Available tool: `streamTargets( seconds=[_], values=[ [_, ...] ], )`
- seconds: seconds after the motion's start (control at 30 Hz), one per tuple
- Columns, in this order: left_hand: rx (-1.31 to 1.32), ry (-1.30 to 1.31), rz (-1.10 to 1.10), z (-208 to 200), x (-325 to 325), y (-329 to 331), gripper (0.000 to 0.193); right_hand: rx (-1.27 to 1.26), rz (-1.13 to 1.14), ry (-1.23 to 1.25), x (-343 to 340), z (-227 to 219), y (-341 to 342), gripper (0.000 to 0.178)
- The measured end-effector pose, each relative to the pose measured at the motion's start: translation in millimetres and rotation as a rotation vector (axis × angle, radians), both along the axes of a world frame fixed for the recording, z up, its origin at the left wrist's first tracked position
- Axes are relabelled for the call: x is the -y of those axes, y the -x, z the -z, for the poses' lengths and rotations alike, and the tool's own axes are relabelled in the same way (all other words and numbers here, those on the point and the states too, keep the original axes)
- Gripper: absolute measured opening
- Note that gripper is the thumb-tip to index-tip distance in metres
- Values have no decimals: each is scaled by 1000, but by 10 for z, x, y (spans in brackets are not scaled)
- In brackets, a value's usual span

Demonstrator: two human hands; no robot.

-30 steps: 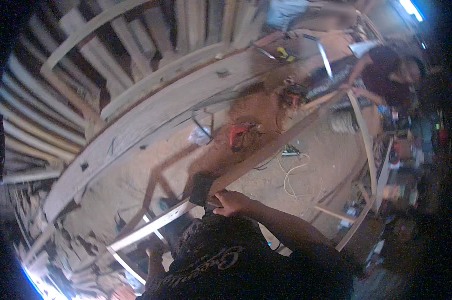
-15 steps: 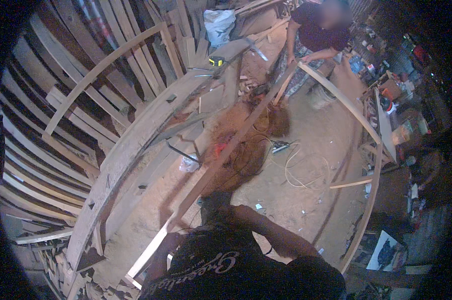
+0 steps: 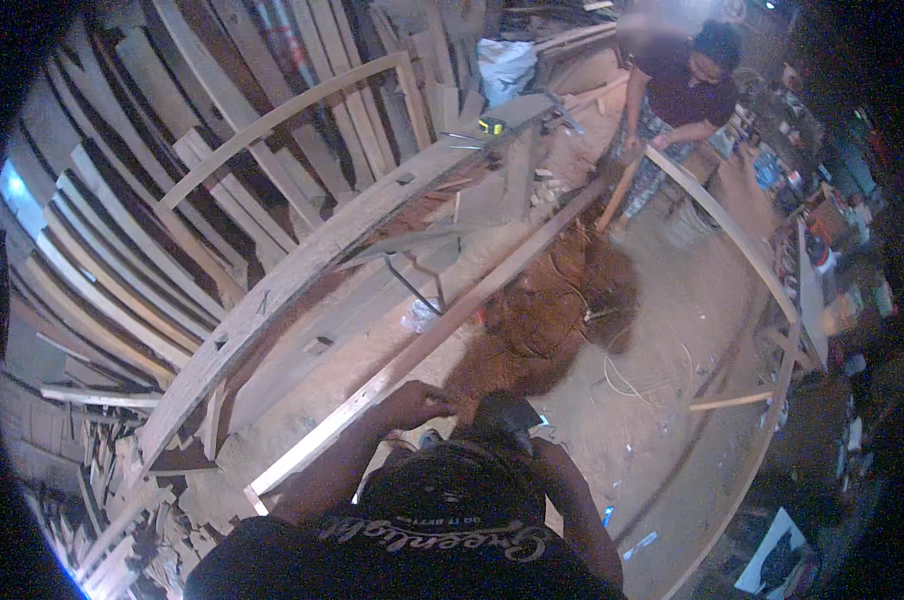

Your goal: The person assembles a wooden frame by hammering nails into joints and measuring the structure with a tape measure. They repeatedly adjust the frame and verify dimensions while working in a cluttered workshop.

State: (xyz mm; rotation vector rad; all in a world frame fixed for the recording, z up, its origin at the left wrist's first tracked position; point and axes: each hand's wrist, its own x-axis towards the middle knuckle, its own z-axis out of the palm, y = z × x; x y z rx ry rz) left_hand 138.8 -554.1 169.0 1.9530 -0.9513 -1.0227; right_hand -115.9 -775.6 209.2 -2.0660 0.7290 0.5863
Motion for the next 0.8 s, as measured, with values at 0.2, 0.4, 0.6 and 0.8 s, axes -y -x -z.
streamTargets(
  seconds=[0.2,0.4,0.6,0.8],
  values=[
    [143,33,3,-542,376,-642,35,-19,-91,153,425,698,324,48],
    [123,220,-349,213,921,-864,27,-22,-79,56,1130,1235,412,45],
    [75,90,-1022,905,650,-1116,20,-53,-105,26,1839,1551,92,42],
    [834,-45,-1504,885,-1119,-2271,20,-108,-34,44,1886,1848,87,39]
  ],
)
